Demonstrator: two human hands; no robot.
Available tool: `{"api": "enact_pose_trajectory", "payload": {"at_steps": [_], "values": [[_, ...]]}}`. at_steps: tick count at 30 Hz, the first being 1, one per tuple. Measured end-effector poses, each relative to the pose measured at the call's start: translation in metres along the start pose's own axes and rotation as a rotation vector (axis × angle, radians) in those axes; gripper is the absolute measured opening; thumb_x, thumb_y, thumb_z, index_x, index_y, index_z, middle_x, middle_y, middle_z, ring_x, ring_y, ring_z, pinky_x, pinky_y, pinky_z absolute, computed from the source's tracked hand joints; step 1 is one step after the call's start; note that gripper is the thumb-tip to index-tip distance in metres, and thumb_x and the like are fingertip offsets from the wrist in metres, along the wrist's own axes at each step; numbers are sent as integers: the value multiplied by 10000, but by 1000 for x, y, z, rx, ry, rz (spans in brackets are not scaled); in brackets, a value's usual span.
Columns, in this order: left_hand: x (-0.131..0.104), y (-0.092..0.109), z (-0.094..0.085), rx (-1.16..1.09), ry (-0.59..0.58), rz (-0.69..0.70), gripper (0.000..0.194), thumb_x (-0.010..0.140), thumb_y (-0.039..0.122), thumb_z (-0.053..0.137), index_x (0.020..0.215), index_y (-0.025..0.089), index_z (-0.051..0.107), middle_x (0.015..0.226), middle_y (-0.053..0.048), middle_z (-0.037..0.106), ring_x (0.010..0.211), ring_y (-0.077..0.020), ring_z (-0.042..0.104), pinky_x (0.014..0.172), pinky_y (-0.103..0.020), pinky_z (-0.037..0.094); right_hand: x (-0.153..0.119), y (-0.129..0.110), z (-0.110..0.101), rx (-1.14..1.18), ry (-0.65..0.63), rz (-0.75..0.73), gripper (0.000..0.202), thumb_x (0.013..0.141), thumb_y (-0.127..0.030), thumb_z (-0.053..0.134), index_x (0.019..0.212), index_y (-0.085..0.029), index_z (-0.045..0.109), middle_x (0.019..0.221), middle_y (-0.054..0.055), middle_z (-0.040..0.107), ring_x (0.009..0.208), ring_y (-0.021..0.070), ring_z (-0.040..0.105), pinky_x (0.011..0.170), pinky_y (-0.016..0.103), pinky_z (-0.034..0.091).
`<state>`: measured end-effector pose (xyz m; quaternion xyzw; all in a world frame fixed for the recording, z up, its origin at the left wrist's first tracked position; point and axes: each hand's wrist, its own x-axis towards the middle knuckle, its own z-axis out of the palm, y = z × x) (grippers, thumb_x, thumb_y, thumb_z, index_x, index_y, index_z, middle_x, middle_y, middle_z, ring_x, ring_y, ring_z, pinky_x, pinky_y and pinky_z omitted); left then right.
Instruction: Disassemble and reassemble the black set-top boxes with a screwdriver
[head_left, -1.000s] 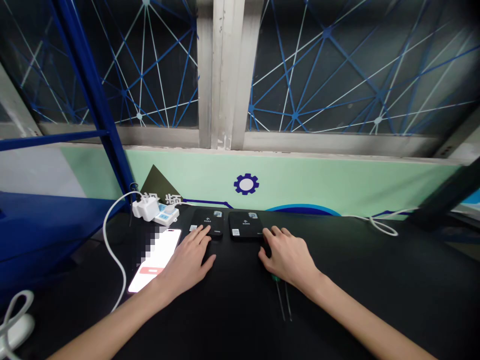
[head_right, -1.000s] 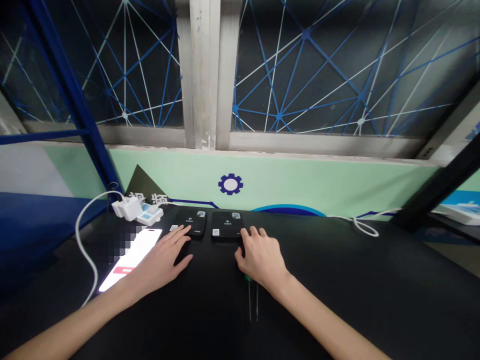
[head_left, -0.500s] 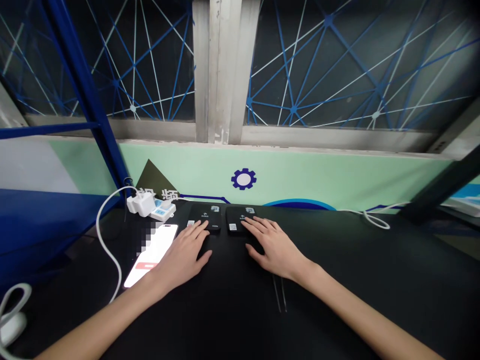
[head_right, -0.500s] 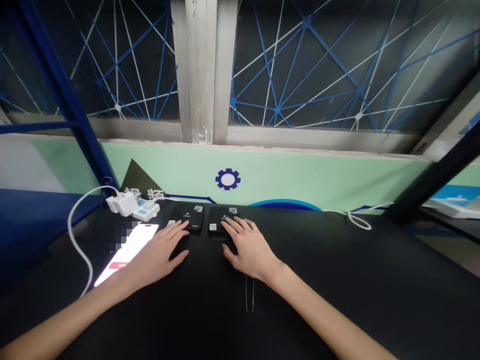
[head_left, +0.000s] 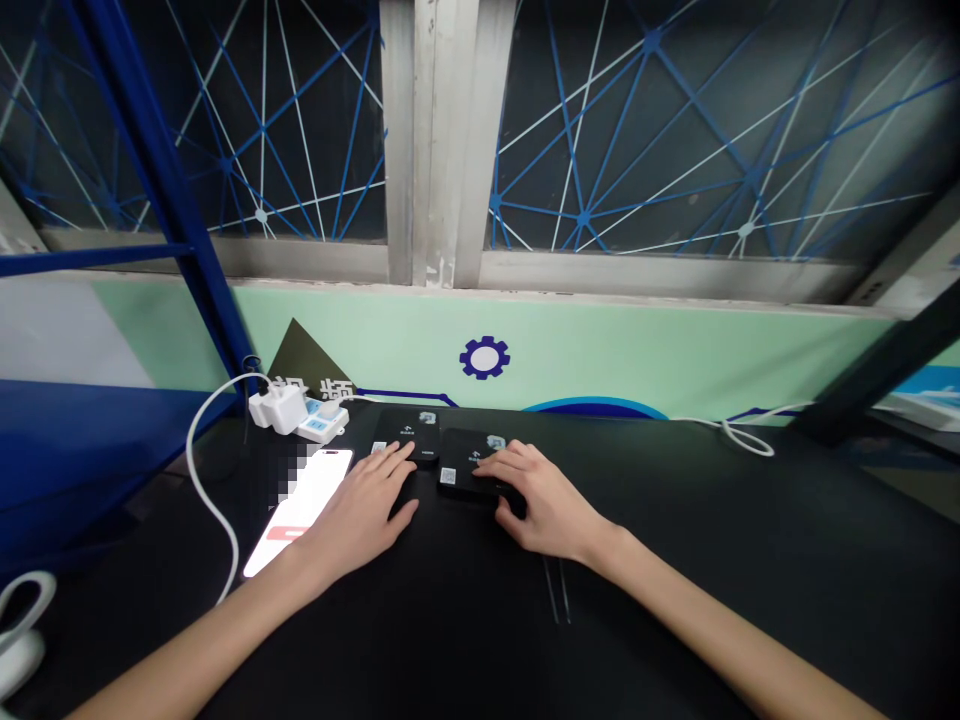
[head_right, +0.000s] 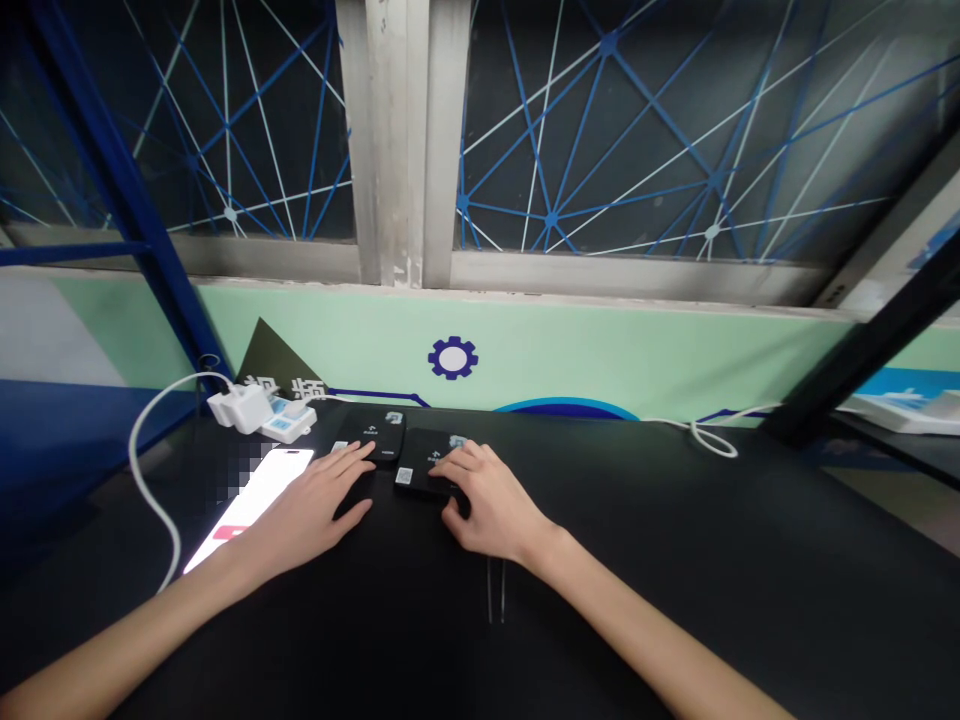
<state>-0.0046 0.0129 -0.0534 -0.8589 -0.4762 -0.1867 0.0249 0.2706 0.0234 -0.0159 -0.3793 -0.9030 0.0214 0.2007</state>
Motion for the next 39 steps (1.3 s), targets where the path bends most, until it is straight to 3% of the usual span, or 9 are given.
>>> {"api": "enact_pose_trajectory", "payload": {"at_steps": [7, 13, 21, 25, 29, 34, 39], "values": [[2, -1, -9, 7, -29, 15, 369, 985, 293, 457, 1308, 176, 592, 1526, -99, 478, 1406, -309, 441, 1123, -503, 417, -6, -4, 1, 143, 44, -117, 290, 764, -158, 530, 976, -204, 722, 970, 74, 757, 928, 232, 690, 869, 379, 533], [2, -3, -13, -4, -28, 20, 360, 987, 281, 450, 1308, 194, 591, 1511, -90, 500, 1382, -303, 476, 1104, -497, 439, -12, -2, 0, 240, -51, -268, 320, 742, -213, 516, 964, -220, 747, 957, 64, 782, 924, 224, 732, 878, 372, 565], [2, 0, -13, -15, 19, 17, 343, 1008, 307, 435, 1291, 196, 595, 1456, -92, 558, 1336, -293, 521, 1084, -482, 454, -12, -12, 9, 362, 69, -448, 270, 759, -212, 506, 913, -199, 726, 926, 74, 789, 911, 195, 739, 844, 314, 560], [5, 9, -18, -67, 45, 41, 308, 1028, 336, 430, 1249, 214, 606, 1346, -68, 633, 1247, -258, 586, 1066, -434, 468, -10, -15, 6, 114, 174, -290, 221, 861, -183, 494, 829, -197, 712, 803, 57, 760, 687, 176, 659, 680, 306, 505], [4, 15, -20, -142, 6, 60, 336, 1010, 430, 499, 1275, 243, 588, 1309, -51, 651, 1284, -272, 552, 1084, -445, 446, -5, -6, -1, -277, 204, 130, 263, 923, -236, 473, 831, -182, 715, 823, 87, 721, 785, 220, 614, 639, 307, 427], [2, 18, -23, -188, -132, 16, 559, 936, 577, 576, 1385, 251, 512, 1404, -77, 584, 1272, -300, 560, 1015, -433, 495, -2, 10, -2, -509, 44, 427, 359, 913, -456, 516, 955, -154, 705, 954, 147, 693, 954, 320, 615, 560, 294, 362], [3, 17, -29, -212, -216, -68, 578, 916, 604, 583, 1365, 243, 534, 1380, -86, 599, 1240, -311, 589, 969, -424, 513, -2, 14, -1, -459, -102, 500, 290, 898, -419, 533, 929, -164, 668, 880, 103, 682, 789, 251, 666, 546, 280, 302]]}}
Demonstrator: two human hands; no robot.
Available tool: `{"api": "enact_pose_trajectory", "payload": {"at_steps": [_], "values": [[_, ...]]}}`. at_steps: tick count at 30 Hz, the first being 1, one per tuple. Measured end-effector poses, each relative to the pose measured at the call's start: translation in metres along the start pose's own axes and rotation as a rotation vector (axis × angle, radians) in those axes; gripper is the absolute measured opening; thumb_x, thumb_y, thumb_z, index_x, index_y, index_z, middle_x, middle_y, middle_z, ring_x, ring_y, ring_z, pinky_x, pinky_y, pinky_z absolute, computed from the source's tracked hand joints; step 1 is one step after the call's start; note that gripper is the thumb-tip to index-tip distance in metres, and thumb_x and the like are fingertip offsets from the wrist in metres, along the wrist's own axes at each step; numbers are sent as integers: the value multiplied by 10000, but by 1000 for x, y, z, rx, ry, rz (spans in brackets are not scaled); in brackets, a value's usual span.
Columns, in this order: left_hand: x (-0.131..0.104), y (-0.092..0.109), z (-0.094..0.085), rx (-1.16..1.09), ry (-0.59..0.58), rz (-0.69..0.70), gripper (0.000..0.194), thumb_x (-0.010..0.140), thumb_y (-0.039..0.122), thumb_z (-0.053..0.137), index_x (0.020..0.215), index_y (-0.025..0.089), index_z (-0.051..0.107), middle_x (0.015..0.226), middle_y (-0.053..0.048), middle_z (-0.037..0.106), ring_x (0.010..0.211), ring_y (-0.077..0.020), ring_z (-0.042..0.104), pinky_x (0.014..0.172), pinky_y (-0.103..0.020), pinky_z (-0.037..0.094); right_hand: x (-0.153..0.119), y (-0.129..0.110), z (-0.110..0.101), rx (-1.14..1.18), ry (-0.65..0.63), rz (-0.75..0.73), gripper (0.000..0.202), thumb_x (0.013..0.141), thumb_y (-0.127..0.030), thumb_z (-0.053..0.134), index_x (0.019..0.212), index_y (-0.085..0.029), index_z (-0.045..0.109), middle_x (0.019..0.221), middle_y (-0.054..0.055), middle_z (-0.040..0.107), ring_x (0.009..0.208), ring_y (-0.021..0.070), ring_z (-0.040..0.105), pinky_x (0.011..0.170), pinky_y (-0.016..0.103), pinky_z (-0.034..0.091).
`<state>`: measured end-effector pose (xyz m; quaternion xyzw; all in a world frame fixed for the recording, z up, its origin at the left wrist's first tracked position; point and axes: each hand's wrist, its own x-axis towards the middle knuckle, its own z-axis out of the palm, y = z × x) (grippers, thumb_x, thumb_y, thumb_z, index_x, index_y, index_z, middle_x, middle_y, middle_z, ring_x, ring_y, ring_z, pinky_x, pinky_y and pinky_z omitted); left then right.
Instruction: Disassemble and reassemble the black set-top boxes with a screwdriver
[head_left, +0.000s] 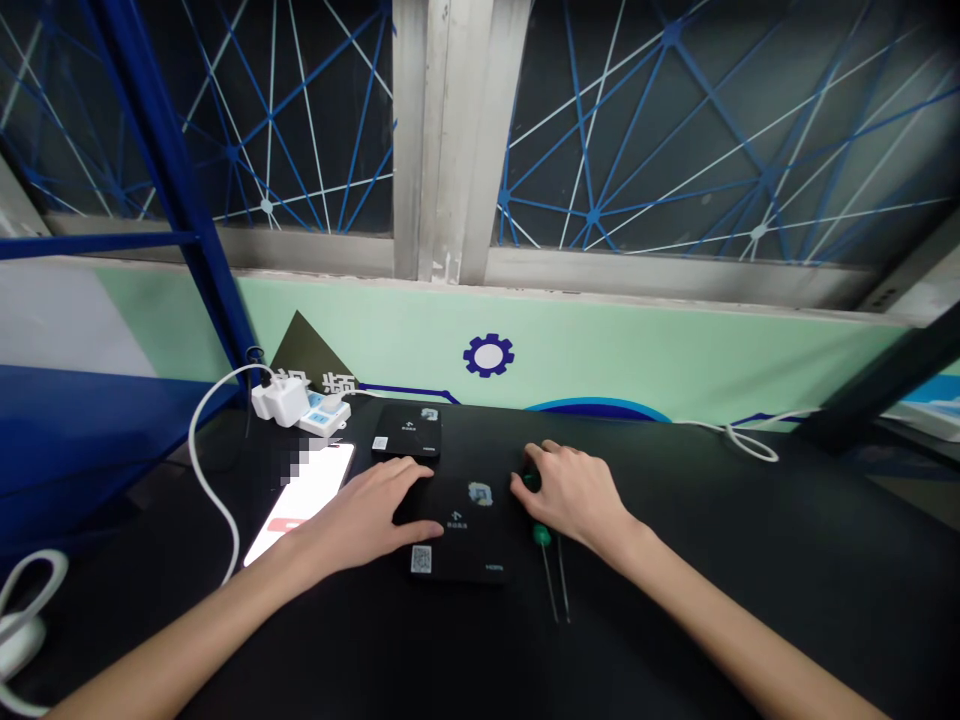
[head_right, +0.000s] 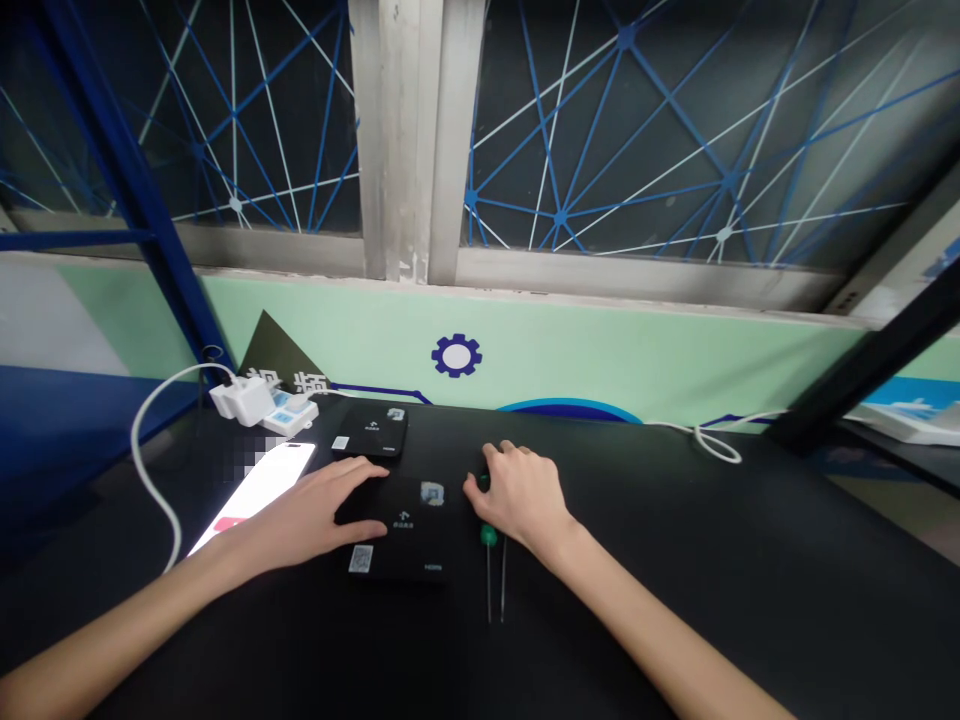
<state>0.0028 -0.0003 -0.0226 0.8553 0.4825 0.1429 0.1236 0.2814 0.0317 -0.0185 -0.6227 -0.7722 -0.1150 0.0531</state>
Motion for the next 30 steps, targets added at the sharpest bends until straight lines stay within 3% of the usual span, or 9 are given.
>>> {"api": "enact_pose_trajectory", "payload": {"at_steps": [5, 10, 17, 22, 27, 30], "values": [[1, -4, -3, -50, -51, -50, 639, 889, 670, 569, 1382, 266, 528, 1422, -66, 565, 1280, -311, 552, 1005, -411, 480, 2, 0, -2, 88, -46, -32, 165, 808, -331, 586, 864, -182, 630, 861, 68, 661, 753, 225, 643, 536, 279, 238], [0, -5, -5, -61, -66, -76, 656, 876, 687, 569, 1383, 272, 534, 1433, -64, 553, 1281, -320, 542, 1007, -414, 470, 2, -2, -1, 233, -51, -34, 75, 776, -267, 589, 763, -193, 583, 828, 39, 627, 730, 189, 595, 549, 270, 252], [1, -4, -5, -43, -68, -60, 672, 882, 685, 560, 1400, 257, 526, 1444, -68, 544, 1310, -320, 516, 1050, -422, 439, 0, -7, 6, 272, 2, -52, 100, 783, -270, 604, 731, -199, 556, 803, 32, 620, 755, 196, 594, 557, 269, 253], [0, -2, -6, -39, -73, -58, 682, 892, 685, 543, 1418, 251, 509, 1460, -80, 531, 1335, -322, 495, 1066, -428, 426, 0, -5, 14, 275, 106, -84, 214, 860, -378, 606, 731, -212, 565, 793, 48, 634, 827, 241, 600, 577, 290, 313], [0, 0, -8, -43, -69, -54, 670, 894, 666, 554, 1410, 240, 516, 1450, -79, 538, 1327, -312, 502, 1064, -420, 429, 0, -5, 9, 397, 234, -261, 157, 936, -347, 551, 875, -219, 619, 883, 68, 665, 869, 253, 568, 754, 373, 433], [0, 0, -8, -30, -60, -45, 675, 889, 665, 554, 1407, 233, 521, 1435, -89, 549, 1306, -316, 516, 1055, -431, 430, -3, -7, 3, 482, 203, -419, 130, 938, -308, 560, 998, -219, 633, 1004, 76, 688, 919, 254, 575, 821, 408, 434]]}}
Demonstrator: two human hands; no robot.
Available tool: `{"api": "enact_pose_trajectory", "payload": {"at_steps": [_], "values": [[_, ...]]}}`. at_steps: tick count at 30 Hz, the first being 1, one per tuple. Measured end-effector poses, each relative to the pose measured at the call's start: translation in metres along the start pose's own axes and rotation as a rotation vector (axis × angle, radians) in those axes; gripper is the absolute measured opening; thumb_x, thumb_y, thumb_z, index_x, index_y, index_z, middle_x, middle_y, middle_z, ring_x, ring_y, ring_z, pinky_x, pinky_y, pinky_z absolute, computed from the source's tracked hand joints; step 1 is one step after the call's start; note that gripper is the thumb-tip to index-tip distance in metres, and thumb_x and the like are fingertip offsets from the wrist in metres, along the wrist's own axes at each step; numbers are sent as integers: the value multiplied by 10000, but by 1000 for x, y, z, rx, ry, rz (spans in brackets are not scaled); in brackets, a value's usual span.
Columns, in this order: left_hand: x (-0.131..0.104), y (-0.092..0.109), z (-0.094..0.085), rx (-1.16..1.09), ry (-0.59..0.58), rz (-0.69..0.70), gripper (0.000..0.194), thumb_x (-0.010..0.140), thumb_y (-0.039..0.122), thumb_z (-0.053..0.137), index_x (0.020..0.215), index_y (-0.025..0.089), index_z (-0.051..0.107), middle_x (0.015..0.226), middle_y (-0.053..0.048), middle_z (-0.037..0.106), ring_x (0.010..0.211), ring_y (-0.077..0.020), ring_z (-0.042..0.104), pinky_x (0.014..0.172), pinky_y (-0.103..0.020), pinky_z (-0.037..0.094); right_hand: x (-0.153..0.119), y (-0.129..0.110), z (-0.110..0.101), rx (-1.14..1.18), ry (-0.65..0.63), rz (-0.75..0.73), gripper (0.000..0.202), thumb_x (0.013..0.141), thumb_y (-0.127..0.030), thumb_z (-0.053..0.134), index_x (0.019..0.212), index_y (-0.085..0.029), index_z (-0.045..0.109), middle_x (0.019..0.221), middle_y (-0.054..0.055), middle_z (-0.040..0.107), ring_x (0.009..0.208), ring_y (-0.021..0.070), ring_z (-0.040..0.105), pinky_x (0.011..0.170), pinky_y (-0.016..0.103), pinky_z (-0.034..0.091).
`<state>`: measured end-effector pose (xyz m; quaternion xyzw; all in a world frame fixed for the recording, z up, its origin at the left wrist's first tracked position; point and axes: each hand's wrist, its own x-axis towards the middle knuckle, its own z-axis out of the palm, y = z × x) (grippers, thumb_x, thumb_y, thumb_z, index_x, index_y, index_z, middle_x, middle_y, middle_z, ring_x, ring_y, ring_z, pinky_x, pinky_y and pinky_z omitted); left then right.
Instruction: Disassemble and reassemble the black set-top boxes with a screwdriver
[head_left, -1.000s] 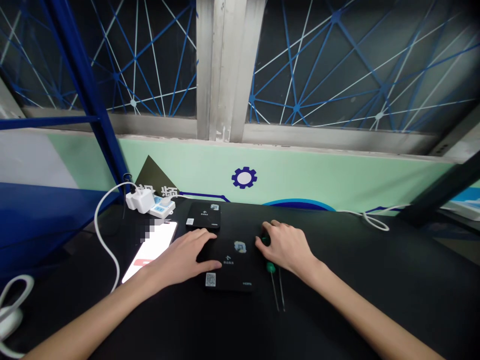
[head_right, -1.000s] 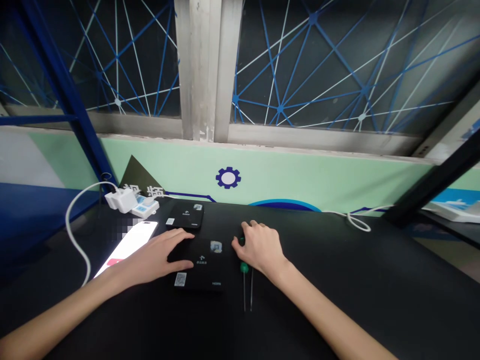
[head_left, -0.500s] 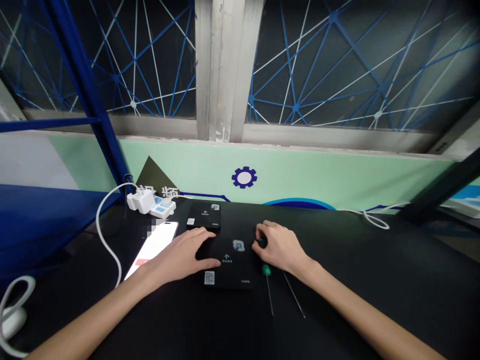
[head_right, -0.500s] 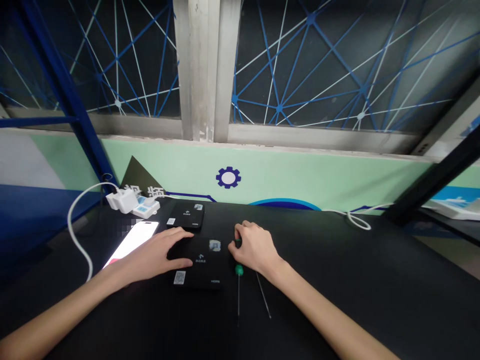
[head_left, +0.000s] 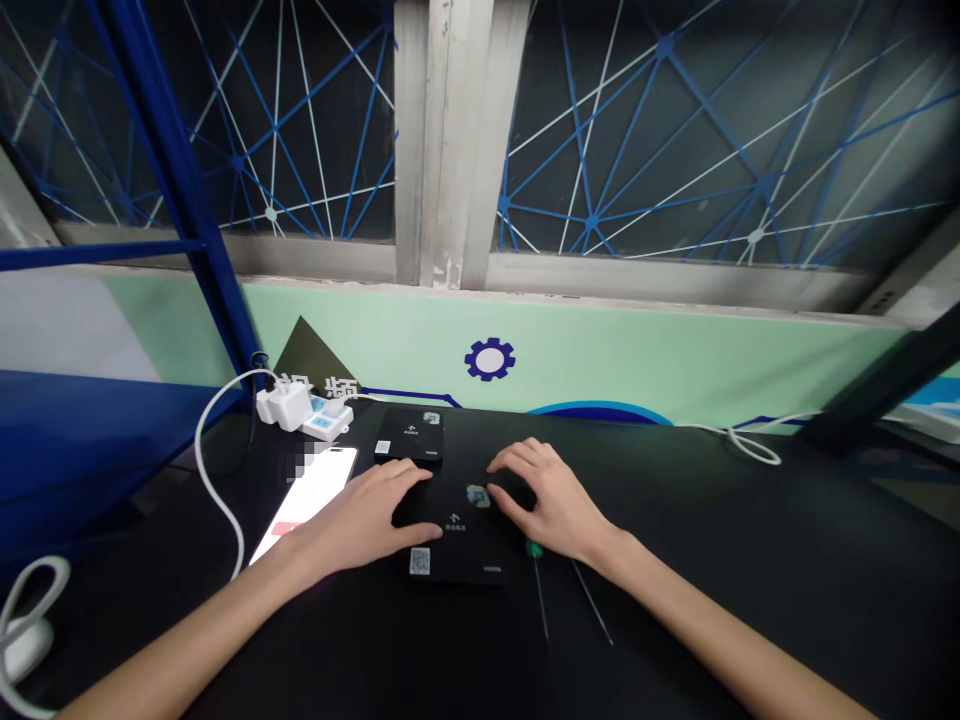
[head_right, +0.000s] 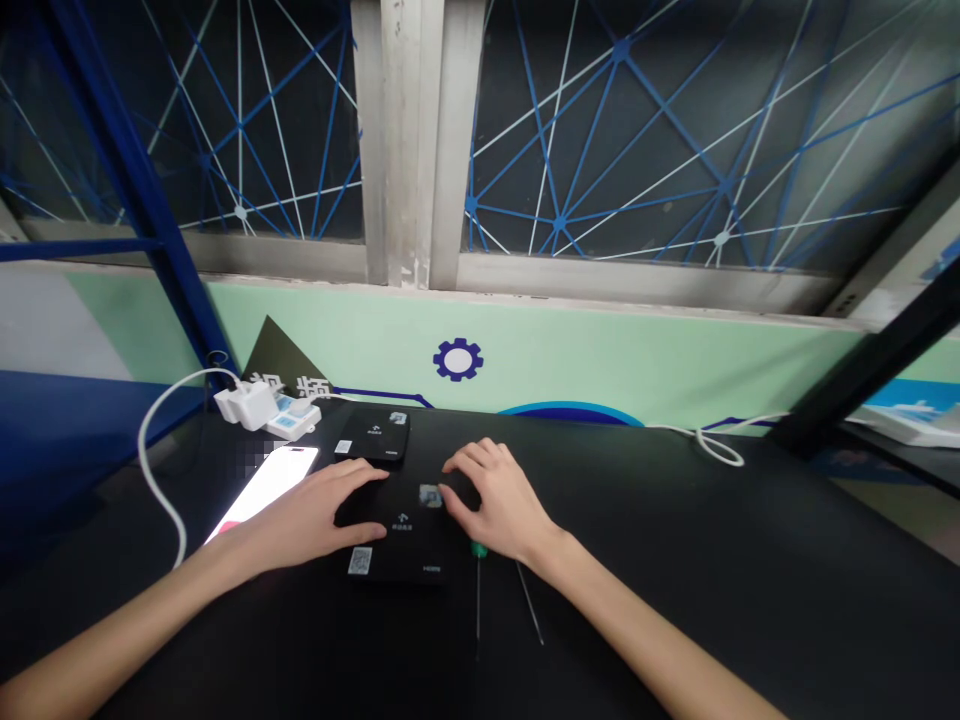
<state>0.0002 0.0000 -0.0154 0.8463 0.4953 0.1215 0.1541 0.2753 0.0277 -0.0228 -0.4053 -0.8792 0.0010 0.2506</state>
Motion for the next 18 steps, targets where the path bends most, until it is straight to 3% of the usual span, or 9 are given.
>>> {"api": "enact_pose_trajectory", "payload": {"at_steps": [5, 13, 18], "values": [[1, 1, 1, 17, 11, 2, 829, 754, 757, 629, 1380, 221, 548, 1354, -104, 590, 1226, -340, 559, 990, -441, 463, -2, -8, -4, 91, -107, -122, 261, 914, -342, 609, 1147, -228, 634, 1152, 97, 688, 1022, 269, 591, 893, 436, 422], [3, 4, -4, -20, -34, -43, 777, 711, 719, 694, 1314, 241, 582, 1345, -84, 578, 1208, -335, 567, 930, -394, 486, -3, -8, -3, 121, -168, -135, 323, 925, -364, 597, 1215, -224, 624, 1203, 99, 680, 1056, 277, 581, 928, 446, 400], [5, 5, -3, -25, -28, -47, 801, 693, 739, 694, 1306, 235, 581, 1339, -93, 574, 1207, -343, 563, 935, -404, 484, -4, -6, -4, 128, -211, -165, 548, 822, -492, 698, 1291, -225, 602, 1282, 114, 641, 1116, 298, 556, 951, 457, 394]]}}
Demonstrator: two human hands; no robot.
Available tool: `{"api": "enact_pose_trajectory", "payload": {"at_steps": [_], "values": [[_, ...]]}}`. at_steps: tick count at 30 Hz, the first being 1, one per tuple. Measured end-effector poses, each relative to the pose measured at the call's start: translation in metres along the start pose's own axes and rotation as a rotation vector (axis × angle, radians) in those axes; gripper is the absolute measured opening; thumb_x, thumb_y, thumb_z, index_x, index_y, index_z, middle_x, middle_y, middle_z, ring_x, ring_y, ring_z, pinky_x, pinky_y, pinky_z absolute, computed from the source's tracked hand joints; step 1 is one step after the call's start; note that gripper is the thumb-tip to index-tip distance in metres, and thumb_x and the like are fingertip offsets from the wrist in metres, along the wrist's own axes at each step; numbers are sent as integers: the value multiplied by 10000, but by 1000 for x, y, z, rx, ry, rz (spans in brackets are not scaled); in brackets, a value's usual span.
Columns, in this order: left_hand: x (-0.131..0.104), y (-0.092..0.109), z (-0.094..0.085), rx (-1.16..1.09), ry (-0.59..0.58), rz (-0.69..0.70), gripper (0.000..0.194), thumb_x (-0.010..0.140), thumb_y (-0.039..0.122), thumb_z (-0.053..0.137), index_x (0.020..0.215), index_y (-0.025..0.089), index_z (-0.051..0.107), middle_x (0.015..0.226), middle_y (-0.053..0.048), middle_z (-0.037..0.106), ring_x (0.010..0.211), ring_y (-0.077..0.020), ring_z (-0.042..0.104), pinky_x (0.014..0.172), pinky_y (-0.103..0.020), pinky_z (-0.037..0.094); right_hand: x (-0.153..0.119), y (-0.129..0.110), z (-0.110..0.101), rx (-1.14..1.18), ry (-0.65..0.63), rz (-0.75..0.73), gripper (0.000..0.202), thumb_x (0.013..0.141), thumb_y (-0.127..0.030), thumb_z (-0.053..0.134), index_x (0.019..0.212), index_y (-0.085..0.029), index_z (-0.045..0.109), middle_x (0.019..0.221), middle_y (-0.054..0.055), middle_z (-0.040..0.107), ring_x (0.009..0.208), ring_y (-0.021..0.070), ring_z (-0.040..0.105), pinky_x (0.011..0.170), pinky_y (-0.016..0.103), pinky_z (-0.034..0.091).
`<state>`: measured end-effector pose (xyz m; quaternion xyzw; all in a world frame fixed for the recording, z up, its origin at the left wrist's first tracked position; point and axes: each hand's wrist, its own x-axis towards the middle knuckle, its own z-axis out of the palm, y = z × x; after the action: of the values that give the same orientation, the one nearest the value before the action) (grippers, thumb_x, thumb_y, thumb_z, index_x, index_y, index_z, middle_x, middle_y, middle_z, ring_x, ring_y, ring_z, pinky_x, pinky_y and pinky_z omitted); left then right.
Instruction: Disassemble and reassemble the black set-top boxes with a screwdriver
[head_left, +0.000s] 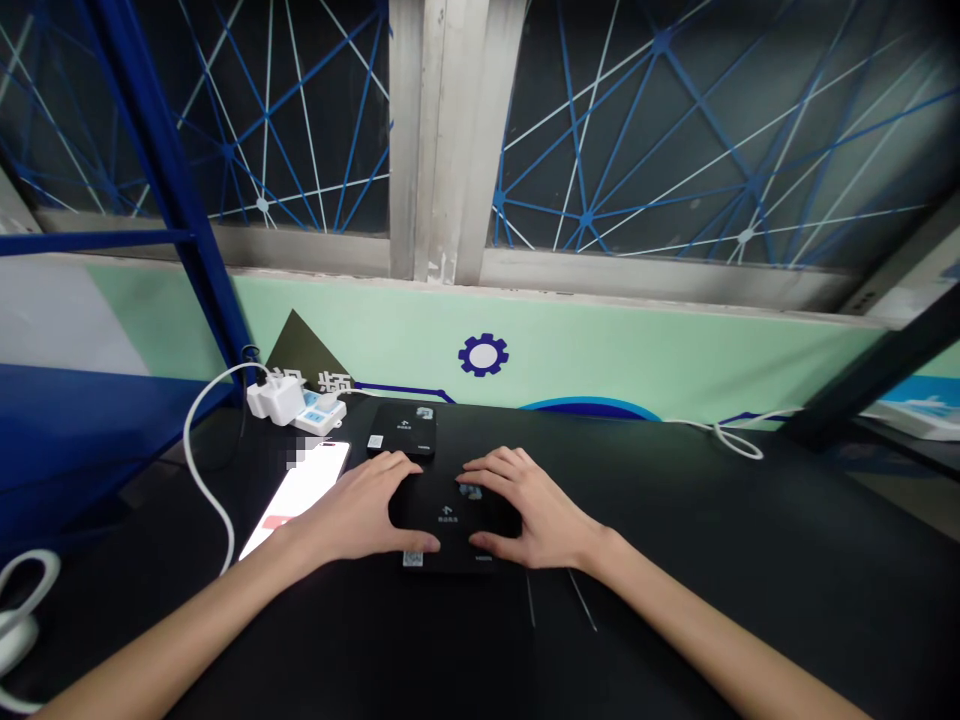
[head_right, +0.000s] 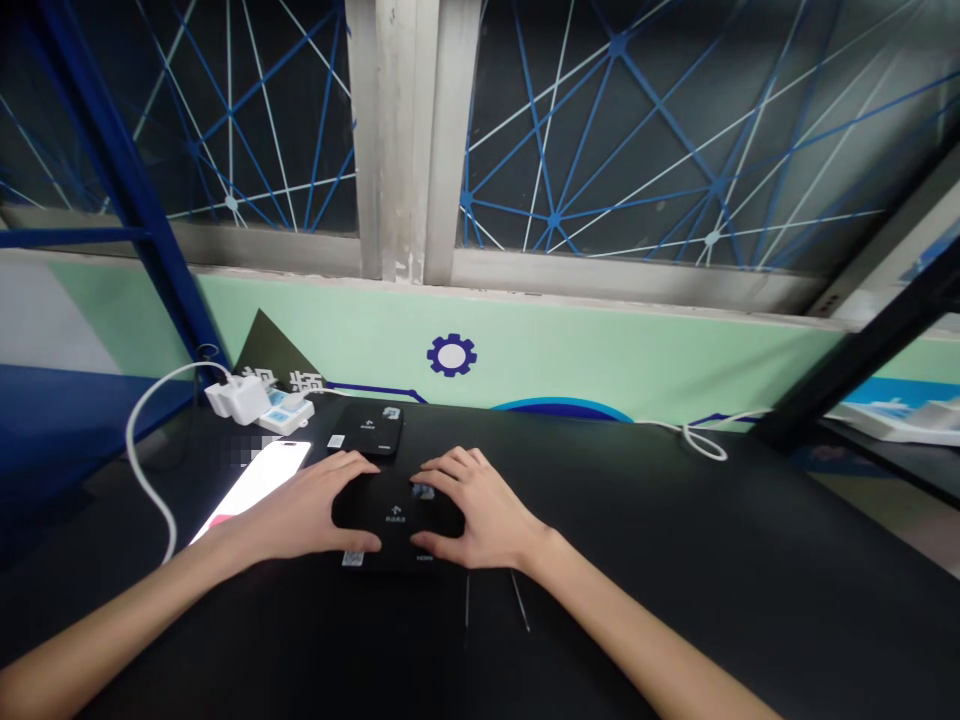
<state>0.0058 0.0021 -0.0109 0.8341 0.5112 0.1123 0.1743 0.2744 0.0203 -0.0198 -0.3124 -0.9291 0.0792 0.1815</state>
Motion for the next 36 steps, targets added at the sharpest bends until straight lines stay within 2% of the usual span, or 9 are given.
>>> {"api": "enact_pose_trajectory", "payload": {"at_steps": [3, 6, 14, 27, 36], "values": [[1, 1, 1, -7, 1, 2, 786, 694, 733, 694, 1291, 232, 588, 1340, -103, 573, 1206, -348, 564, 936, -412, 482, 0, -1, -3, 10, -19, -4, 666, 744, -537, 754, 1309, -221, 595, 1289, 119, 634, 1114, 310, 554, 956, 467, 391], [1, 1, 1, -21, 5, 9, 795, 690, 743, 689, 1291, 232, 588, 1331, -100, 579, 1199, -345, 568, 935, -415, 482, 0, -1, -5, 29, -34, -7, 702, 720, -546, 771, 1315, -221, 586, 1266, 114, 647, 1086, 306, 565, 953, 466, 393], [0, 1, 0, -8, -15, -2, 810, 715, 750, 672, 1335, 241, 566, 1394, -108, 545, 1252, -361, 526, 967, -425, 465, 0, 0, -3, 63, -31, -3, 684, 734, -541, 771, 1311, -225, 585, 1259, 108, 647, 1088, 299, 565, 955, 457, 396], [0, 2, -1, -44, -17, 1, 791, 719, 741, 678, 1324, 243, 570, 1351, -105, 568, 1221, -352, 555, 947, -417, 481, 0, -1, -4, 64, -19, 2, 632, 761, -523, 759, 1294, -228, 591, 1245, 110, 658, 1077, 293, 571, 939, 447, 397], [1, -7, 8, -42, 34, 0, 848, 701, 785, 658, 1358, 257, 564, 1417, -114, 546, 1275, -388, 532, 1006, -478, 466, 0, 1, -4, 67, -27, 14, 652, 754, -534, 759, 1307, -235, 588, 1261, 108, 653, 1086, 297, 565, 946, 447, 375]]}}
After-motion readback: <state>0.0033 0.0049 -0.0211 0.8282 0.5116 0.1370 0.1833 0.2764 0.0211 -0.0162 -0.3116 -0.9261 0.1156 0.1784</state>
